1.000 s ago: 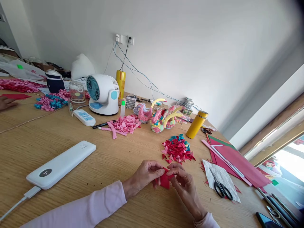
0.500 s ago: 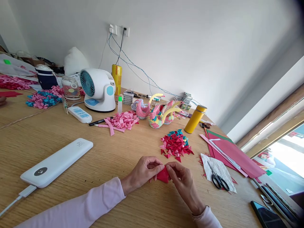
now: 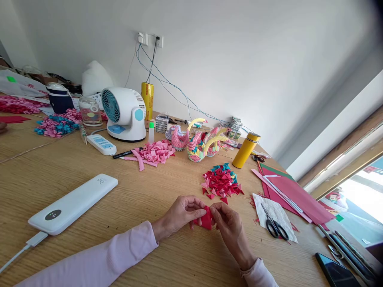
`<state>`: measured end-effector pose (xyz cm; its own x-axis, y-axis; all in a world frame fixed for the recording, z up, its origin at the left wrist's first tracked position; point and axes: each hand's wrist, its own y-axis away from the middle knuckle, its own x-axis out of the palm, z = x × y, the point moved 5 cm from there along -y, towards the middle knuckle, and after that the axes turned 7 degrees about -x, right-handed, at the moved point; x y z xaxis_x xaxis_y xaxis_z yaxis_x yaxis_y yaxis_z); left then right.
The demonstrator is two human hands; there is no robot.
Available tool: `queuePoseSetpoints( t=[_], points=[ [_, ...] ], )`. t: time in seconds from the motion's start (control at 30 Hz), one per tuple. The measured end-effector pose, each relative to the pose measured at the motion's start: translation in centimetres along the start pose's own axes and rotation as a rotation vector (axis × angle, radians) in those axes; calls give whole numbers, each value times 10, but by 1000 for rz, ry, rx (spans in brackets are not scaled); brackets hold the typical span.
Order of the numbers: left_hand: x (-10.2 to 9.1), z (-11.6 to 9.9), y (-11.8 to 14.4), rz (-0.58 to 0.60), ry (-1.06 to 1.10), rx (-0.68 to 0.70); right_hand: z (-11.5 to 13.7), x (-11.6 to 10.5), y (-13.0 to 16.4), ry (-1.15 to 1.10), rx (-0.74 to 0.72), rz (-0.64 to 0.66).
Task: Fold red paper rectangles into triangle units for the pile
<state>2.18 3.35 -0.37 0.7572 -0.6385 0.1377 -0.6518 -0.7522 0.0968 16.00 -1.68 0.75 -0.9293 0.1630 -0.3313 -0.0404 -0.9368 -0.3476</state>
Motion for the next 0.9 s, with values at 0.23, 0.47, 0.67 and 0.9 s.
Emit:
queuePoseSetpoints(
  t=[0.23, 0.47, 0.67, 0.9],
  points=[
    [2, -4, 3, 63, 36, -27, 2, 5, -1, -211, 66, 72],
    [5, -7, 5, 93, 84, -59, 5, 6, 1, -419, 158, 82],
    [4, -3, 3, 87, 49, -20, 7, 8, 4, -536, 260, 94],
    [7, -7, 6, 114, 78, -28, 6, 8, 3, -589, 279, 77]
  ],
)
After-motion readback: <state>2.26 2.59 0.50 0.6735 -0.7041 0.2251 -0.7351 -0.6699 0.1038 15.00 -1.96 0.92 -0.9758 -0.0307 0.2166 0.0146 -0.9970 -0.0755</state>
